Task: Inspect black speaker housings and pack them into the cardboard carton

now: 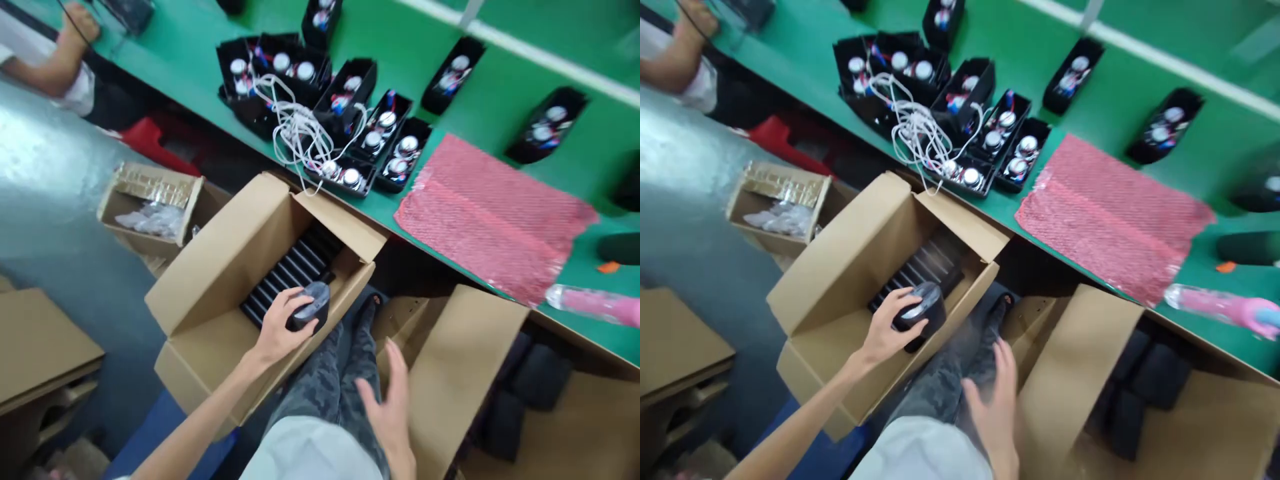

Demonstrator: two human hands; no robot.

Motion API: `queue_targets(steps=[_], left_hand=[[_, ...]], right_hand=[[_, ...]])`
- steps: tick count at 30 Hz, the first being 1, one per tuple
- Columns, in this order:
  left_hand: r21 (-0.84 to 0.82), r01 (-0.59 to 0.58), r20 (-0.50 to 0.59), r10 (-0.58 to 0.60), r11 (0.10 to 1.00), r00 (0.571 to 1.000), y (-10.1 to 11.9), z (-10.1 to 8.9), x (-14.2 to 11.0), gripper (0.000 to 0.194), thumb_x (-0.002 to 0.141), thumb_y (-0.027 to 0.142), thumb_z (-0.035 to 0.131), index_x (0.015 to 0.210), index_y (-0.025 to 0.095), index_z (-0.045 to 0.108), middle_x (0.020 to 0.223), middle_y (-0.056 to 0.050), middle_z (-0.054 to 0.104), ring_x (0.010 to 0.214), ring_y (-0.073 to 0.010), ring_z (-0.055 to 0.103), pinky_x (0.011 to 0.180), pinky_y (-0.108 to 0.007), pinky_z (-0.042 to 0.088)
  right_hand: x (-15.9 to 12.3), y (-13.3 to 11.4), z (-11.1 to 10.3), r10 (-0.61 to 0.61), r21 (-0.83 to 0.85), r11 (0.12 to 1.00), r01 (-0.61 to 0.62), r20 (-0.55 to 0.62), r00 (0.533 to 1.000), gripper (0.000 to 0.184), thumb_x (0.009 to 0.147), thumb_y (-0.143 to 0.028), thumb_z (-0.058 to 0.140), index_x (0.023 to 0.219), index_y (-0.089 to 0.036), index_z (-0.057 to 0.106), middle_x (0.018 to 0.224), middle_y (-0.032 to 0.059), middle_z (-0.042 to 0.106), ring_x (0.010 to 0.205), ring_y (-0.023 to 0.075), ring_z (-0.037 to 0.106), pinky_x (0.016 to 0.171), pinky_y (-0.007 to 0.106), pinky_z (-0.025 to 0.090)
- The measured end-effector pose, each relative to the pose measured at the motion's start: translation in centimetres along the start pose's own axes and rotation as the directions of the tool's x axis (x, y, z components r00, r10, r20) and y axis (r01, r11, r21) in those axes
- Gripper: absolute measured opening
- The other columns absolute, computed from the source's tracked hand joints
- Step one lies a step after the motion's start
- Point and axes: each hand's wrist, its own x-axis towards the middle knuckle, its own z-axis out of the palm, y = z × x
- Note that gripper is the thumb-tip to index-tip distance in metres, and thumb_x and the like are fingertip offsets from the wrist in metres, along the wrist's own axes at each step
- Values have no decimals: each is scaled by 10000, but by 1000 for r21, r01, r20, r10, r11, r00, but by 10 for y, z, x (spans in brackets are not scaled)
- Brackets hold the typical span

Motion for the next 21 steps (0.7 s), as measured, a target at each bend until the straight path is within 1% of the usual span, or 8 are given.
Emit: queue_targets(steps=[1,3,5,8,11,13,17,21], left_hand=[[-49,-64,-23,63,997,998,32,-11,0,416,903,262,756,1306,277,651,1373,-100,619,1228,-264,667,1074,-436,552],[-163,-117,-48,111,980,993,91,-21,-1,465,881,234,780,1322,310,652,1364,-78,603,1206,-244,673,1037,-392,564],[-292,-58,-42,48,955,998,141,-19,-4,490,867,256,808,1324,317,644,1346,-67,601,1224,-245,662,1047,-382,559],[-505,80,28,-77,859,997,198,3,-8,596,842,355,860,1379,318,603,1377,-66,604,1296,-270,632,1137,-417,513],[-685,159,201,-26,711,979,237,37,-15,805,832,516,852,1525,308,500,1562,-104,529,1471,-330,519,1250,-463,416],[-721,233,346,48,652,937,256,60,-20,932,828,585,829,1603,292,403,1617,-134,496,1515,-362,479,1259,-488,408],[-682,281,447,80,675,891,288,88,-26,1123,756,694,833,1639,259,292,1582,-177,530,1438,-402,556,1194,-537,477],[-664,184,437,177,724,882,324,88,-23,1122,766,756,791,1634,252,288,1562,-164,542,1398,-376,584,1176,-505,495]], right_hand=[[13,-18,7,-92,45,995,88,103,990,854,978,-569,698,1677,-312,282,1694,119,362,1560,368,389,1248,643,424],[29,-51,10,-253,106,965,241,121,960,1094,901,-606,785,1717,-289,128,1739,148,254,1593,380,332,1250,643,427],[31,-70,-2,-303,101,948,303,-11,953,1139,886,-554,814,1719,-296,82,1717,167,287,1566,380,383,1217,645,463],[16,-71,-43,-228,100,964,247,-176,958,1057,885,-419,790,1705,-346,126,1647,145,412,1496,373,486,1169,657,503],[-2,-55,-97,-149,213,961,177,-143,978,1090,857,-413,785,1701,-389,96,1667,98,419,1501,348,496,1196,626,492],[-15,-47,-134,-93,274,953,127,-131,987,1100,860,-441,789,1701,-412,81,1683,67,410,1514,329,487,1216,598,482],[-36,-45,-187,7,318,947,45,-160,987,1129,816,-496,845,1704,-394,156,1663,57,449,1500,337,504,1227,586,471],[-47,-45,-210,32,451,891,61,-196,980,1094,801,-566,847,1692,-383,239,1625,54,504,1449,331,562,1198,552,506]])
